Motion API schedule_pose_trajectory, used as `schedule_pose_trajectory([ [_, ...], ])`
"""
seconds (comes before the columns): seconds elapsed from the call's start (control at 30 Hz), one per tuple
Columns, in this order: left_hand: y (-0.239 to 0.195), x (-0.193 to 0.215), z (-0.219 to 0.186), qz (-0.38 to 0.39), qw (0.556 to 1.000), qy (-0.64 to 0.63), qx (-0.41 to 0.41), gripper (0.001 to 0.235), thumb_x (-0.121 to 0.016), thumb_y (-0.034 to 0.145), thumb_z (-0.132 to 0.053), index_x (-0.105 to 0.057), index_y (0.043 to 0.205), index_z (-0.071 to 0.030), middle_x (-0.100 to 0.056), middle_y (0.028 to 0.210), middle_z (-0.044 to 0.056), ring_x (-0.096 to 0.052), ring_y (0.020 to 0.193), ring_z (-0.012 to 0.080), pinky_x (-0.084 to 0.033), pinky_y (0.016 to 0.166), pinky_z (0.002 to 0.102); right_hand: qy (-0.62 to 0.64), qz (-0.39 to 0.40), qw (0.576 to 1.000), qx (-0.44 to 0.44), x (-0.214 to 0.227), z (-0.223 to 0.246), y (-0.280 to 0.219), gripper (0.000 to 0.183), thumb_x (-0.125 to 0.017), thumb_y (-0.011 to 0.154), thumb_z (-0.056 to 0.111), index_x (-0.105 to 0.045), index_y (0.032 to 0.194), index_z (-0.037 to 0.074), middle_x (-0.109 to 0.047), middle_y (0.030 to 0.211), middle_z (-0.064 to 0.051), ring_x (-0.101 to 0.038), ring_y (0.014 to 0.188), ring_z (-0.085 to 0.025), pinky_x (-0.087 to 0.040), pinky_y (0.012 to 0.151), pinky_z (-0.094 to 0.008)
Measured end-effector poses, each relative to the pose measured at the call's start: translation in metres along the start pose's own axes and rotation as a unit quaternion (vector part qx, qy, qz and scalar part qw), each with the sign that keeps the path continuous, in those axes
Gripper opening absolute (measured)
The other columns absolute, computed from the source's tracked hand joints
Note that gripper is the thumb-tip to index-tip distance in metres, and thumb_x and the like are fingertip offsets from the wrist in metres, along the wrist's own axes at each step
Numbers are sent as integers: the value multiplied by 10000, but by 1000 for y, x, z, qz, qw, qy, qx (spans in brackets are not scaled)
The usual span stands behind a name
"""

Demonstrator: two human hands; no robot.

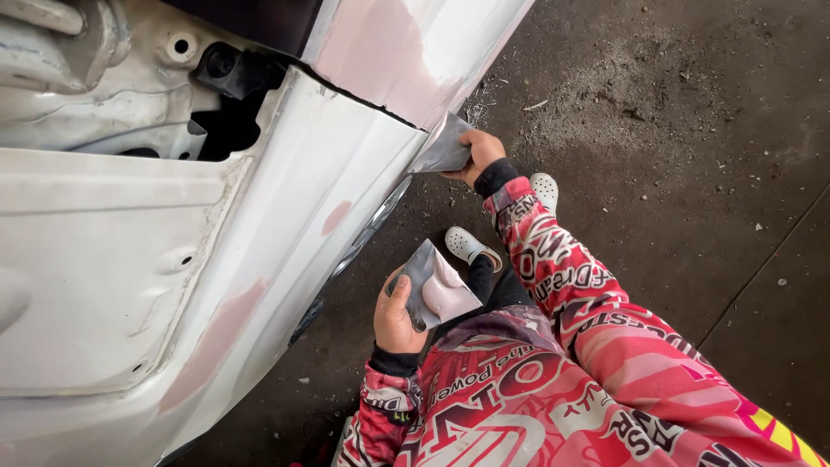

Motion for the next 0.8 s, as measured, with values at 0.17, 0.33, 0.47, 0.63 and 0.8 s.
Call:
schedule_pose_trajectory([
  [0.17,-1,2,1,6,1000,-22,2,468,-596,1026,-231,-550,1363,90,-651,1310,200,-646,1184,301,-518,1034,439,-58,-24,998,21,-10,18,19,395,-533,940,108,-439,1291,-49,-536,1195,-190,-649,1056,-418,-494,1029,-735],
  [0.33,-2,0,-3,18,999,-37,-7,465,-594,1031,-228,-552,1367,91,-653,1303,199,-647,1172,300,-518,1024,439,-102,-26,993,45,-35,37,0,249,-516,957,117,-547,1123,-65,-638,1018,-175,-719,900,-400,-479,1008,-732],
  [0.47,-5,-11,-9,22,998,-53,6,477,-588,1023,-240,-546,1372,83,-649,1327,190,-644,1193,290,-515,1040,434,-122,1,990,66,-52,47,-19,231,-541,941,146,-585,1072,-40,-674,933,-156,-708,838,-368,-516,979,-697],
  [0.63,-3,-8,-7,41,997,-58,9,494,-582,1031,-246,-534,1397,83,-636,1349,197,-633,1214,297,-508,1051,437,-110,11,991,80,-55,51,-53,300,-548,929,152,-550,1132,-69,-673,1063,-206,-719,941,-417,-516,983,-678],
  [0.8,0,-11,-9,33,997,-65,5,483,-575,1042,-236,-528,1395,89,-626,1350,207,-630,1219,307,-504,1059,452,-1,22,993,114,-23,40,-67,460,-527,901,101,-408,1315,-61,-495,1372,-242,-611,1222,-455,-507,1065,-696],
])
Point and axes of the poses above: each hand's wrist, its own y-axis towards the middle knuckle, its own x-axis out of the back of the hand, z = x × y, the point moved 6 cm from there along y, towards the middle knuckle
